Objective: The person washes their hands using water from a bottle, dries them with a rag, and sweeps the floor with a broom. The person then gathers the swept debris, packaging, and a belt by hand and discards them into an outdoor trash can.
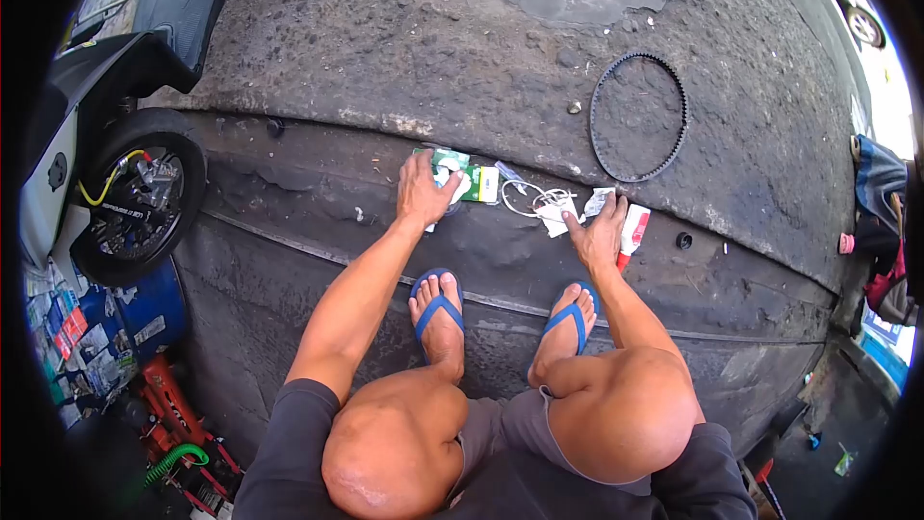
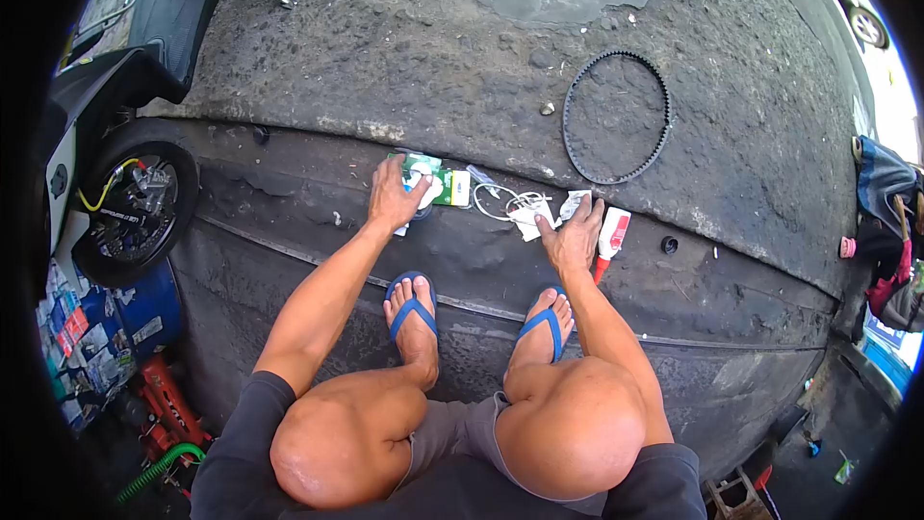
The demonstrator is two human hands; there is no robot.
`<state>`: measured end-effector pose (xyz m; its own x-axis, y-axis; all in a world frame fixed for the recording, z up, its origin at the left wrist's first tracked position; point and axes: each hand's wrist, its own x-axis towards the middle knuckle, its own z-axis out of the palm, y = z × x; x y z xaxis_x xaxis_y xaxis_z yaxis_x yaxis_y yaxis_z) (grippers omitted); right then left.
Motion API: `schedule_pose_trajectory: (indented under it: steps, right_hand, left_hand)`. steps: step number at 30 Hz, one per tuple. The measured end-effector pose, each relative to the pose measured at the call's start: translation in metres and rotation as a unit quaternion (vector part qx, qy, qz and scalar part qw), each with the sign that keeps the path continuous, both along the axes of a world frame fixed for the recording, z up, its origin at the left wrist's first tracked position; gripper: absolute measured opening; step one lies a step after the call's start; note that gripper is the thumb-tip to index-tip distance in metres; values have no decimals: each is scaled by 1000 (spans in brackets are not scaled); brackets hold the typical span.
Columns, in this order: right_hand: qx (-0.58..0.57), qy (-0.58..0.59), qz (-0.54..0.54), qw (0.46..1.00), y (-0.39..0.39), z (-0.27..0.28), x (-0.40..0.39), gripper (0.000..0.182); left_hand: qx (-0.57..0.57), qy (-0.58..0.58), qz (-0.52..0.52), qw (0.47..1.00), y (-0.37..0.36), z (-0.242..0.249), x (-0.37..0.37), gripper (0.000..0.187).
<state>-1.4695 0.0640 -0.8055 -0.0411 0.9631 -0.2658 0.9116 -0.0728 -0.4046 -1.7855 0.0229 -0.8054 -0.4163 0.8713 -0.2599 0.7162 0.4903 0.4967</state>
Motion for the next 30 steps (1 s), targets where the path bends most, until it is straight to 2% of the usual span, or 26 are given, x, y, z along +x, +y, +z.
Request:
schedule_pose_trajectory:
  steps: [2,5,7,9,11,13,15,17,19,20,23,24,25,27,28,29,30]
  right_hand:
    - [-9,14,-9,1000,-10,-10,-10,96]
    - [4,35,83,996,-19,-11,-20,85]
    - [-16,72,97,993,-19,-4,-25,78]
    - [-31,105,96,989,-19,-7,-24,72]
    - [-38,102,62,992,-22,-17,-14,65]
    - [-52,55,66,995,-23,-5,-15,67]
    - [-79,49,106,990,-22,0,-12,71]
    - [-73,58,147,985,-12,6,-11,76]
    - [-51,-40,293,954,1,14,-15,79]
    - [-24,-45,348,936,6,11,-13,75]
    - [-1,-43,405,913,16,2,-5,69]
    - [9,-39,403,914,19,5,-5,58]
    - [12,-36,405,913,24,7,-6,58]
    - [-134,-73,372,916,32,10,-6,51]
    - [-149,-60,357,920,37,10,-6,37]
    - [-147,-61,357,920,40,9,-6,37]
    - [-177,8,317,932,46,14,-9,34]
  left_hand:
    - [21,3,-16,1000,-5,-5,8,72]
    - [-10,-45,-17,999,-9,10,21,75]
    - [-24,-67,-20,997,-15,10,22,74]
    - [85,-33,4,996,-16,3,23,73]
    - [97,-36,13,995,-16,-11,9,73]
    - [86,-8,49,995,-18,-22,-6,76]
    - [-27,-41,-45,998,-22,-17,-26,80]
    - [-36,-79,-73,993,-22,-12,-36,86]
    - [-88,-134,-107,981,-18,-1,-46,92]
    - [-108,-144,-111,977,-16,4,-47,98]
    - [-130,-92,-166,973,-7,16,-43,102]
    - [-104,-119,-180,971,-5,17,-42,105]
    - [-105,-119,-191,969,-5,18,-38,105]
    - [-121,-117,-197,966,-1,19,-28,106]
    - [-127,-120,-199,964,2,20,-24,103]
    - [-125,-119,-199,965,5,20,-17,103]
    - [-129,-132,-189,965,4,19,-10,101]
